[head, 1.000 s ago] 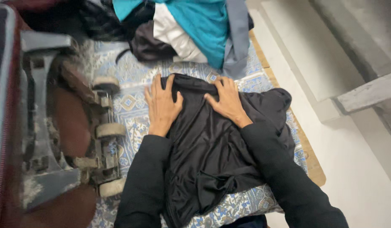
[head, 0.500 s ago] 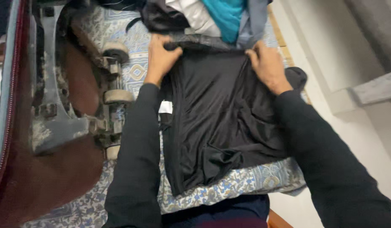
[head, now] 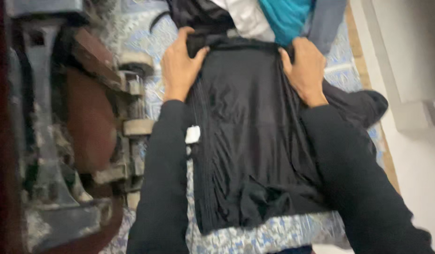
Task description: The person folds a patterned scarf and an orange checkered cloth on a patterned mat, placing them into a suitcase. They then unfold and fold a black jacket on the same mat.
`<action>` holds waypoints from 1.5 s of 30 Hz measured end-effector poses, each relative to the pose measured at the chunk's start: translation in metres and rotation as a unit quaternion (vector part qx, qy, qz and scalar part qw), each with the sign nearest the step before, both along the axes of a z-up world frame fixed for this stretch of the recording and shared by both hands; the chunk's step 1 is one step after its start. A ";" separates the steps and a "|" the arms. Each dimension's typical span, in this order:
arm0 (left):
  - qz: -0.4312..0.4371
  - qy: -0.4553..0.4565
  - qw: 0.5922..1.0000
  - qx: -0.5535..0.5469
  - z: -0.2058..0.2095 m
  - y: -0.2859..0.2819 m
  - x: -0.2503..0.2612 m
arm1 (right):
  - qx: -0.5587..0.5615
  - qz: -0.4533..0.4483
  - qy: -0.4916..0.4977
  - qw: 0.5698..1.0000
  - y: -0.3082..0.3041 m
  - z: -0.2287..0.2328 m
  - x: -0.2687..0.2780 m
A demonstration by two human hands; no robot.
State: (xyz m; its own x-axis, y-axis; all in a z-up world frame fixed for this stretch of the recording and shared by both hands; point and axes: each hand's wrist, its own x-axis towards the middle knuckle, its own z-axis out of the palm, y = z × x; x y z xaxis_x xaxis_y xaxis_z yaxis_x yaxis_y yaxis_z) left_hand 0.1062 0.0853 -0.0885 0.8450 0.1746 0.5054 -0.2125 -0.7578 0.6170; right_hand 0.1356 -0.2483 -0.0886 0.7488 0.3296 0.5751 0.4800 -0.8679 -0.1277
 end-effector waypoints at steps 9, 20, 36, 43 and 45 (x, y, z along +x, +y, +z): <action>0.038 0.117 0.990 0.061 0.022 -0.017 -0.002 | -0.024 0.003 0.068 0.997 -0.010 -0.008 0.023; 0.040 0.069 0.988 0.135 0.062 -0.066 -0.207 | -0.017 0.106 0.106 0.989 -0.029 0.096 -0.163; 0.026 0.036 0.999 -0.002 0.045 -0.043 -0.231 | -0.069 -0.004 0.143 0.987 -0.085 0.117 -0.199; 0.030 0.050 0.996 0.064 0.036 -0.050 -0.231 | 0.040 0.226 0.217 0.949 0.075 0.093 -0.109; 0.030 0.043 0.997 0.060 0.035 -0.047 -0.228 | 0.002 0.241 0.211 0.947 0.132 0.059 -0.074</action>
